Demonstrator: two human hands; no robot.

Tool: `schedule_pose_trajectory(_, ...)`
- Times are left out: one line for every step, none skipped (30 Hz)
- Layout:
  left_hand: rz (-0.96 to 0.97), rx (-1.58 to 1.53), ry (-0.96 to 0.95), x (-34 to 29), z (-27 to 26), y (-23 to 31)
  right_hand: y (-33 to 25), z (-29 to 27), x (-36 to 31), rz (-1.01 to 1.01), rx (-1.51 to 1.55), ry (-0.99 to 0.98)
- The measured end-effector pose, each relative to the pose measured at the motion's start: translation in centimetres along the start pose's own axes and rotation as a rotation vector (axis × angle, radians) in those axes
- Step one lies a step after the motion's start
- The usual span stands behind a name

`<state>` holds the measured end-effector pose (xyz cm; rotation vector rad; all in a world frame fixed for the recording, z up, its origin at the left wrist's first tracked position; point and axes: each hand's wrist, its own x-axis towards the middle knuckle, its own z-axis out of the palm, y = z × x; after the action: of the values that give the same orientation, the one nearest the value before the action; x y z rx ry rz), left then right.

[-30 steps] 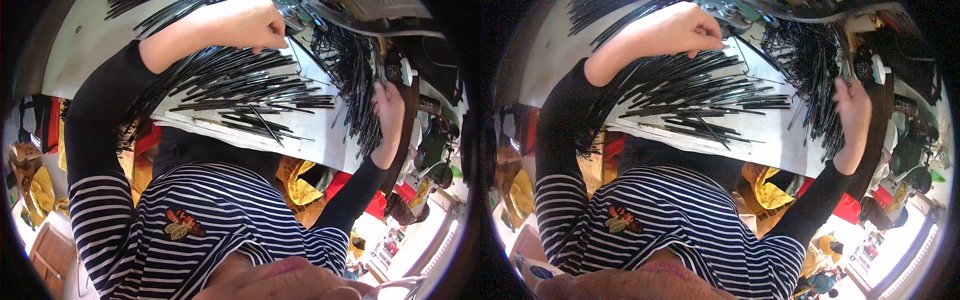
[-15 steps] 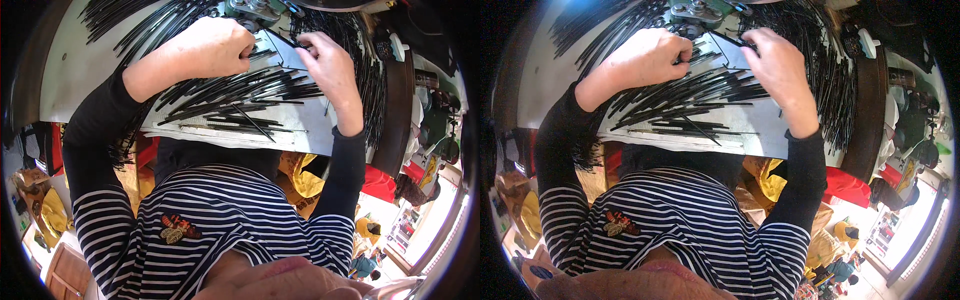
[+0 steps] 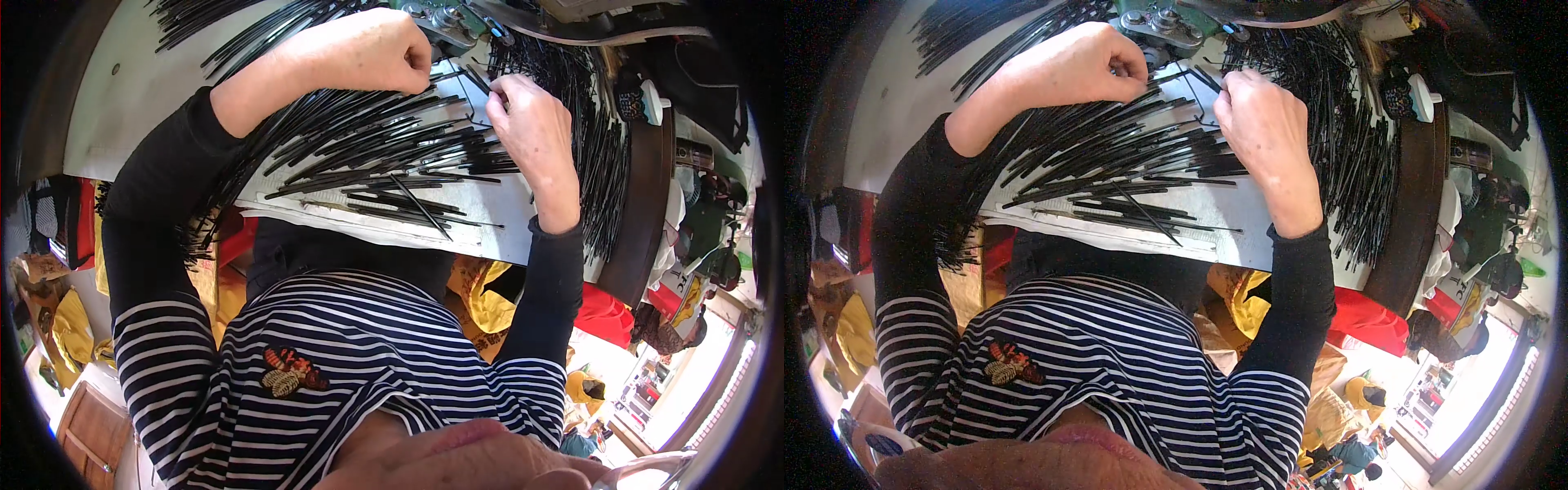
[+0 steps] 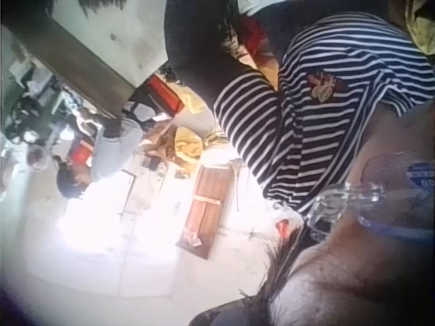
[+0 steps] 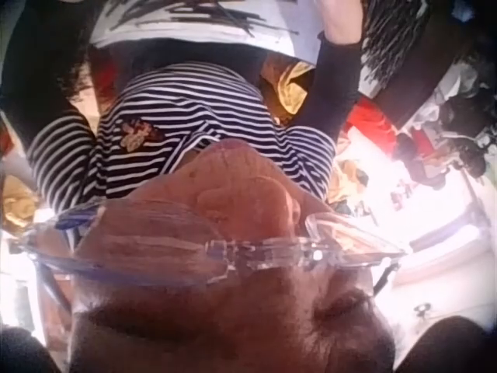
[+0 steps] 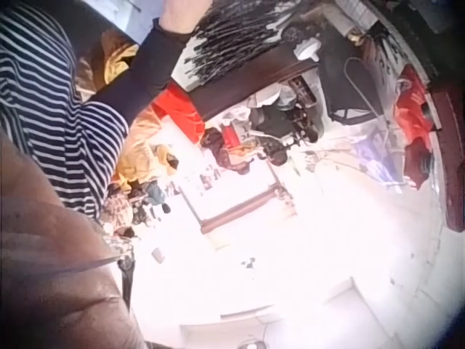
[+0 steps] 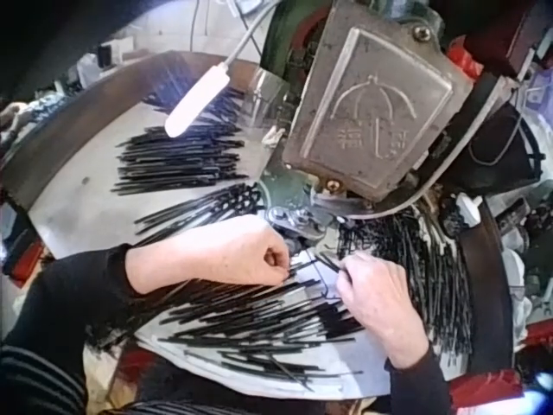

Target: The person assembles umbrella ribs by joining metal stays together, fastening their joints using a machine, and placing the assembled ribs into a pile.

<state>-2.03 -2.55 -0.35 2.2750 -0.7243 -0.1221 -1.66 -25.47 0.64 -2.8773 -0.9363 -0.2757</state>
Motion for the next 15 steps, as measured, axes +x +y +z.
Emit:
schedule_pose_trajectory(-0.001, 0.002, -0.001, 0.0, -0.3, 0.5, -0.1, -0.2, -0.1, 0.0, 0.002, 0.001)
schedule_pose_trajectory(-0.145, -0.06, -0.044, 0.0, -0.8, 1.2, -0.2, -0.4, -0.2, 0.031, 0.069, -0.002)
schedule_pose_trajectory(-0.288, -0.121, -0.087, -0.1, -1.2, 1.9, -0.3, -0.7, -0.3, 0.062, 0.135, -0.004)
schedule_pose_trajectory(-0.288, -0.119, -0.086, -0.1, -1.2, 1.6, -0.3, -0.7, -0.3, 0.061, 0.135, -0.002)
schedule_pose_trajectory(-0.248, -0.111, -0.093, -0.1, -0.9, 0.9, -0.3, -0.7, -0.4, 0.086, 0.239, 0.012)
schedule_pose_trajectory(-0.202, -0.103, -0.102, 0.0, -0.8, 0.6, -0.2, -0.8, -0.4, 0.114, 0.339, 0.028)
schedule_pose_trajectory(-0.199, -0.1, -0.102, 0.0, -0.7, 0.6, 0.0, -0.6, -0.4, 0.114, 0.337, 0.031)
schedule_pose_trajectory(-0.181, -0.098, -0.144, 0.0, -0.7, 0.6, 0.4, -0.1, -0.3, 0.197, 0.59, -0.053)
schedule_pose_trajectory(-0.165, -0.096, -0.185, 0.0, -0.7, 0.6, 0.4, 0.0, -0.2, 0.276, 0.844, -0.141)
schedule_pose_trajectory(-0.166, -0.094, -0.184, 0.0, -0.5, 0.5, 0.3, -0.5, -0.1, 0.344, 1.046, -0.234)
schedule_pose_trajectory(-0.095, -0.084, -0.116, 0.1, -0.3, 0.3, 0.3, -0.4, 0.0, 0.342, 1.046, -0.233)
schedule_pose_trajectory(-0.026, -0.075, -0.048, 0.2, 0.0, 0.3, 0.1, -0.4, 0.1, 0.37, 1.115, -0.252)
schedule_pose_trajectory(0.044, -0.066, 0.02, 0.3, 0.1, 0.3, -0.1, -0.3, 0.1, 0.399, 1.183, -0.27)
schedule_pose_trajectory(-0.058, -0.21, 0.002, 0.4, 0.1, 0.3, -0.6, -0.2, 0.2, 0.399, 1.183, -0.272)
schedule_pose_trajectory(-0.16, -0.354, -0.018, 0.6, 0.0, 0.4, -1.3, -0.3, 0.3, 0.376, 1.22, -0.262)
